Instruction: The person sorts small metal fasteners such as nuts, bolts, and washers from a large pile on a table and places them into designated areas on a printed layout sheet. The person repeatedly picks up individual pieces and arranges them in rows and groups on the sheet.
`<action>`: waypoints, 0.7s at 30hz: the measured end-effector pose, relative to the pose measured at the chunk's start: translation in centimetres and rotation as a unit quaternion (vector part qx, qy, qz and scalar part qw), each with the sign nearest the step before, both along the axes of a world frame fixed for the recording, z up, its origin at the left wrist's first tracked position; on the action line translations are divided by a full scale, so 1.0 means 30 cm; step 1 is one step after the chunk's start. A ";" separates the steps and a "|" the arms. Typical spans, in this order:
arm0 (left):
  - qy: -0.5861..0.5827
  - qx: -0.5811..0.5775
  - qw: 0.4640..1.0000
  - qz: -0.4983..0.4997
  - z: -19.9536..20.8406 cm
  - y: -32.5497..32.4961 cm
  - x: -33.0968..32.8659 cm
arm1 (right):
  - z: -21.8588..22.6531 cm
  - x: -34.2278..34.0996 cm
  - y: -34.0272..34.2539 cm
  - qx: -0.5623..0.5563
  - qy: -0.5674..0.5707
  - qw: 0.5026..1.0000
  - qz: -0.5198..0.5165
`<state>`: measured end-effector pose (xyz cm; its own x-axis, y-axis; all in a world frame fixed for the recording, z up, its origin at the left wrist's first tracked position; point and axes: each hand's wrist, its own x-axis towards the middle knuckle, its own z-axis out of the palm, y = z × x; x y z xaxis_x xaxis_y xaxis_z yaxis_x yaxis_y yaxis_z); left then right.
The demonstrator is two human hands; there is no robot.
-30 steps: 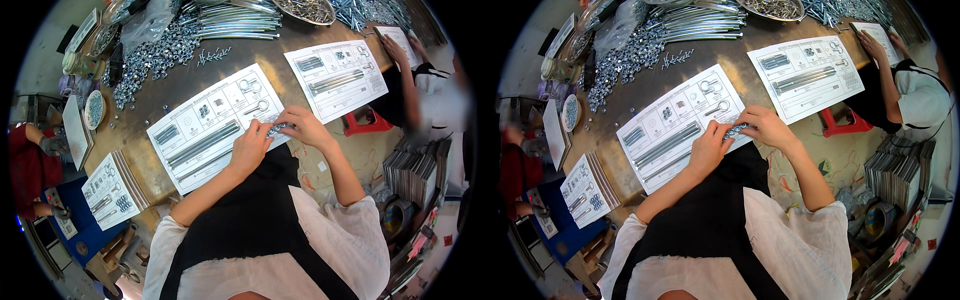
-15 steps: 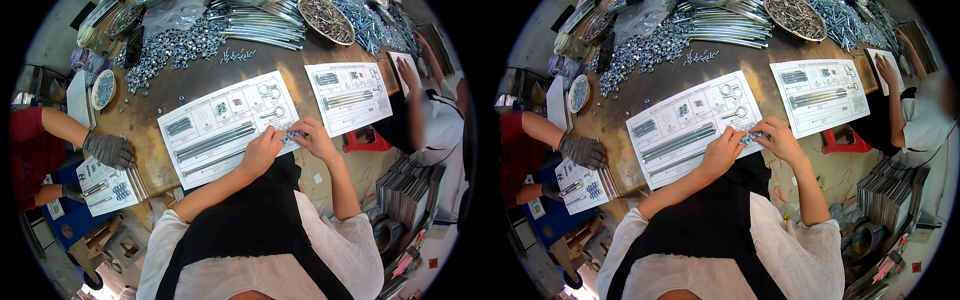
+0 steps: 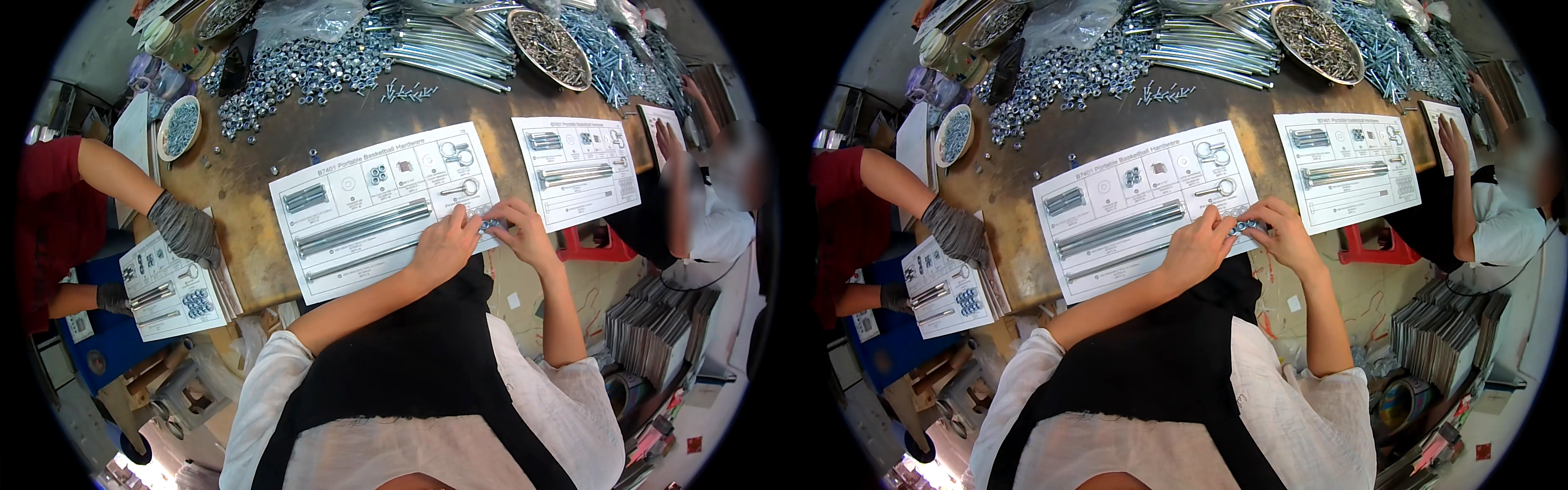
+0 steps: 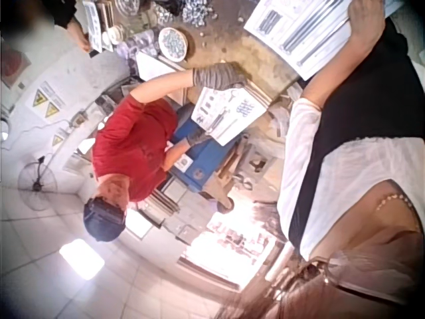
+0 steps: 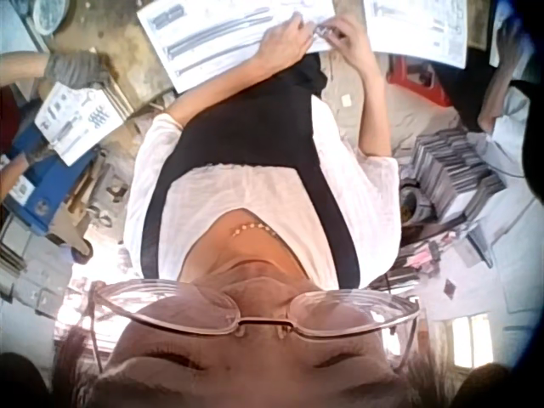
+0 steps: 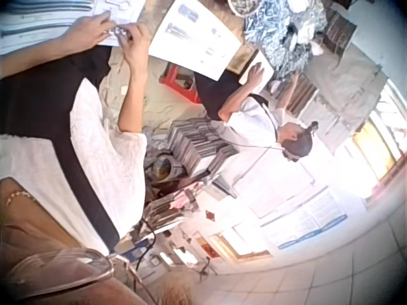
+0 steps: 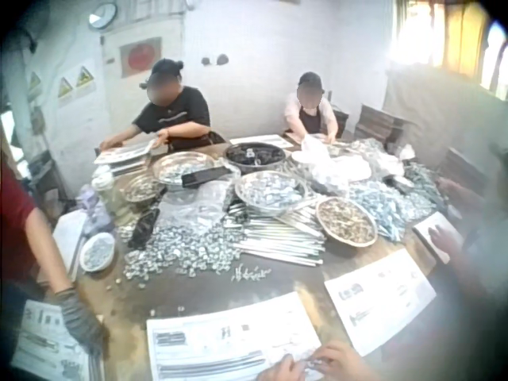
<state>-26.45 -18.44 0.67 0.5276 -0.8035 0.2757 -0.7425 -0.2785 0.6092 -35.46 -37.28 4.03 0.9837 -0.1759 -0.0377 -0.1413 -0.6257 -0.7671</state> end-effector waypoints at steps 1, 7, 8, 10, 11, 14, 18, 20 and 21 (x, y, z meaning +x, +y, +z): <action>0.003 0.001 1.000 -0.001 0.003 0.002 0.003 | 0.006 0.003 0.001 -0.004 0.007 1.000 0.003; 0.037 -0.039 0.995 0.088 0.110 0.036 0.165 | 0.073 0.110 0.022 0.001 -0.050 0.999 -0.021; 0.089 -0.035 0.986 0.137 0.155 0.048 0.250 | 0.069 0.161 0.029 -0.020 -0.079 0.997 -0.020; 0.007 -0.078 0.978 0.193 0.143 0.074 0.472 | 0.118 0.344 0.099 -0.024 -0.076 0.997 0.025; 0.017 -0.044 0.974 0.223 0.149 0.087 0.576 | 0.079 0.446 0.133 -0.018 -0.083 0.996 0.038; -0.084 0.008 0.947 0.311 0.042 0.186 0.870 | -0.046 0.819 0.258 -0.048 -0.204 0.976 0.067; -0.080 0.040 0.966 0.243 -0.053 0.256 0.954 | -0.125 1.056 0.373 -0.097 -0.166 0.981 -0.024; -0.024 0.045 0.972 0.228 -0.019 0.273 0.892 | -0.151 1.085 0.398 -0.094 -0.144 0.984 -0.045; -0.032 0.045 0.972 0.228 -0.025 0.299 0.859 | -0.162 1.076 0.412 -0.088 -0.148 0.985 -0.032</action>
<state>-0.68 -9.46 -0.09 0.8190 -0.5120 0.2591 -0.5645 -0.6377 0.5240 -3.18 -24.91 -0.82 0.9336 -0.2161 0.2859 0.0292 -0.7493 -0.6616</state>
